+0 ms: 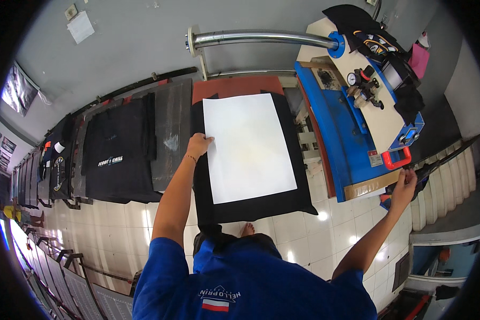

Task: The person uses a heat gun to dry ink on black t-shirts, moves them to a heat press machine, and stacks them after pressing.

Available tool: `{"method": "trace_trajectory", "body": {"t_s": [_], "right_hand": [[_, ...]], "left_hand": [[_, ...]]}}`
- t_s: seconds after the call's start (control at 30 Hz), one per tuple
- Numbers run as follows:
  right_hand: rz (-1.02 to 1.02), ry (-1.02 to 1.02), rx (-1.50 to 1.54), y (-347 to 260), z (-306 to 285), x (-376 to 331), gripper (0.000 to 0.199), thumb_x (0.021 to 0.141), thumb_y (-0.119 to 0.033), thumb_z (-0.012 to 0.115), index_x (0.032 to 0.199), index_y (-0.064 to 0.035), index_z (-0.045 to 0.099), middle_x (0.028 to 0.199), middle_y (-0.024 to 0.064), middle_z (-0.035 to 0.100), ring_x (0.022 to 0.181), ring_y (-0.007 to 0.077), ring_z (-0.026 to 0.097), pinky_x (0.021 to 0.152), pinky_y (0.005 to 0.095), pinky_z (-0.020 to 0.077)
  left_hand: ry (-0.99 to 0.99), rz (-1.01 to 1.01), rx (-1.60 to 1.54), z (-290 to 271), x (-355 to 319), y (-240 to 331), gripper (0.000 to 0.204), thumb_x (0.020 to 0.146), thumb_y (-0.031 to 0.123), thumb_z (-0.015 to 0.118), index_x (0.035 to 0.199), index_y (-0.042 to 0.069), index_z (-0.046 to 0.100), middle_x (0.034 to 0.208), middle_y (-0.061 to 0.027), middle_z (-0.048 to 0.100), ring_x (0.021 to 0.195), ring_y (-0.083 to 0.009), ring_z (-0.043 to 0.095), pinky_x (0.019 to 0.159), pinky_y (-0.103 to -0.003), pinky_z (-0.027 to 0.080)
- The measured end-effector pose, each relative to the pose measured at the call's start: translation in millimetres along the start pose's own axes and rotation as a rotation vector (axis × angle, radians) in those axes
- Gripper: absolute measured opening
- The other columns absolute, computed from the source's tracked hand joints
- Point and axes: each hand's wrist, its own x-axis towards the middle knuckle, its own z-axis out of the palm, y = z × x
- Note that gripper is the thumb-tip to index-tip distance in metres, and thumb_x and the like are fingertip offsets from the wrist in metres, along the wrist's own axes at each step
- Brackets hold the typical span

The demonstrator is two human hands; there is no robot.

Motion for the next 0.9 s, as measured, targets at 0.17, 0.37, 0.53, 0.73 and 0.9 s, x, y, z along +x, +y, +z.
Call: {"method": "trace_trajectory", "body": {"t_s": [0.17,0.37,0.53,0.73,0.9], "right_hand": [[0.082,-0.347,-0.079,-5.2,18.4,0.0,0.049,0.095,-0.034,0.054,0.134,-0.0058,0.046,0.097,0.0203,0.065,0.092,0.0316,0.064,0.082,0.0402,0.0474],[-0.051,-0.377,-0.424,-24.3,32.9,1.5,0.04,0.091,-0.041,0.057,0.118,-0.0123,0.05,0.095,0.0243,0.065,0.09,0.044,0.062,0.075,0.0507,0.047],[0.009,-0.417,-0.54,-32.0,29.9,4.3,0.04,0.088,-0.037,0.059,0.117,-0.0107,0.05,0.097,0.0251,0.065,0.092,0.0456,0.061,0.078,0.0533,0.0468],[-0.059,-0.387,-0.507,-36.7,23.6,-1.6,0.039,0.084,-0.03,0.062,0.114,-0.007,0.051,0.093,0.0251,0.064,0.088,0.0452,0.061,0.076,0.0531,0.0466],[-0.165,-0.327,-0.505,-58.0,1.4,-11.7,0.041,0.084,-0.029,0.065,0.114,-0.0031,0.056,0.093,0.0245,0.062,0.093,0.0413,0.059,0.081,0.0506,0.045]], "left_hand": [[-0.012,-0.082,-0.049,-2.2,14.2,8.3,0.039,0.084,0.037,0.07,0.09,-0.002,0.068,0.088,-0.0176,0.069,0.077,-0.0281,0.069,0.069,-0.038,0.054],[0.018,-0.145,-0.092,-5.2,29.2,16.2,0.041,0.084,0.036,0.071,0.095,-0.003,0.067,0.088,-0.0149,0.07,0.07,-0.0252,0.068,0.062,-0.036,0.055],[0.098,-0.18,-0.153,-1.7,9.6,27.4,0.043,0.083,0.038,0.071,0.095,-0.003,0.067,0.09,-0.0168,0.07,0.073,-0.028,0.069,0.068,-0.038,0.055],[0.189,0.07,-0.037,15.0,-38.5,19.4,0.037,0.083,0.035,0.067,0.097,0.001,0.068,0.098,-0.022,0.068,0.092,-0.0366,0.067,0.081,-0.044,0.053],[0.154,0.253,0.06,40.2,-101.6,52.0,0.035,0.084,0.033,0.063,0.101,0.003,0.065,0.101,-0.0235,0.066,0.096,-0.0404,0.063,0.085,-0.047,0.051]]}}
